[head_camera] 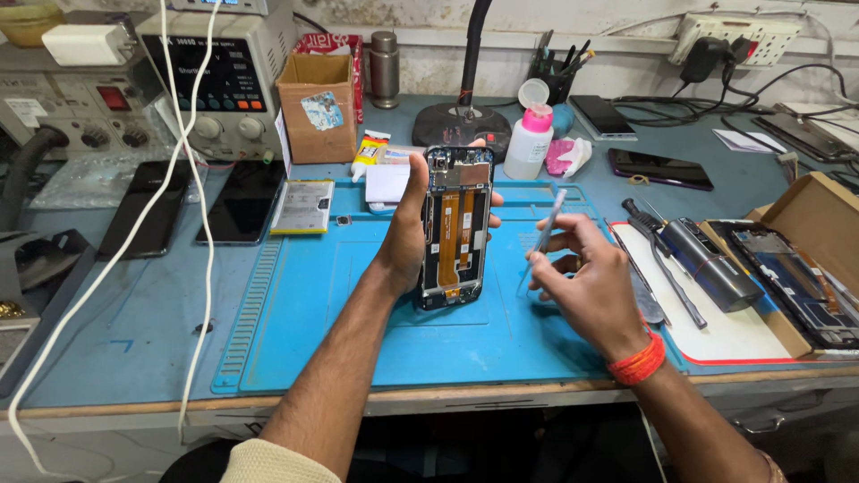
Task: The person works on a disassembled smartphone at a repair bench, peeling a protective film and adhesive from the phone body, then unwraps a new replacement battery from its plastic packaging and peels its backing. They use tweezers and a screwdriver on the phone's internal components.
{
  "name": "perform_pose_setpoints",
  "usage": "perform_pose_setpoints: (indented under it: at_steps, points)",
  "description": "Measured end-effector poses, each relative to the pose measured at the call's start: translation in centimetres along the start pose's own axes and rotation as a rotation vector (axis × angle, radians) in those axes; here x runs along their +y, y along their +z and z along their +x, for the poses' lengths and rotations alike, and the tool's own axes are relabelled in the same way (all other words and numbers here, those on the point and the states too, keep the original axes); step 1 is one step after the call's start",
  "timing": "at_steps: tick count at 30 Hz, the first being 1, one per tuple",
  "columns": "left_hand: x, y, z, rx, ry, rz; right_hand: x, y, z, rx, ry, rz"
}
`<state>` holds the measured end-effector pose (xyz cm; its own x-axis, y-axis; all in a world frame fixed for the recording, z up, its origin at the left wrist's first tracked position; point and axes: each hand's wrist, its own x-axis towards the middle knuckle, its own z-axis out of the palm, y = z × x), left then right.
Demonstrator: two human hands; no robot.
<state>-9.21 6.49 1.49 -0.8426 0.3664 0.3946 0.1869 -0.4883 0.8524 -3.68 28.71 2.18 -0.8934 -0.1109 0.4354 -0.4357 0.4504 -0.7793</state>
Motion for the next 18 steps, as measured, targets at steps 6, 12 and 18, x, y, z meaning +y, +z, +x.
perform_pose_setpoints:
  at_steps: [6,12,18]
  points:
    - [-0.4,-0.2,0.1,-0.011,-0.027,0.02,1.0,-0.1,-1.2,-0.083,0.065,-0.04]
    - [-0.5,-0.1,0.2,0.027,0.007,0.074,0.6,0.8,-2.2,-0.068,0.079,0.382]
    - [-0.4,0.2,0.2,0.021,0.024,0.078,0.5,1.3,-2.8,-0.097,0.105,0.369]
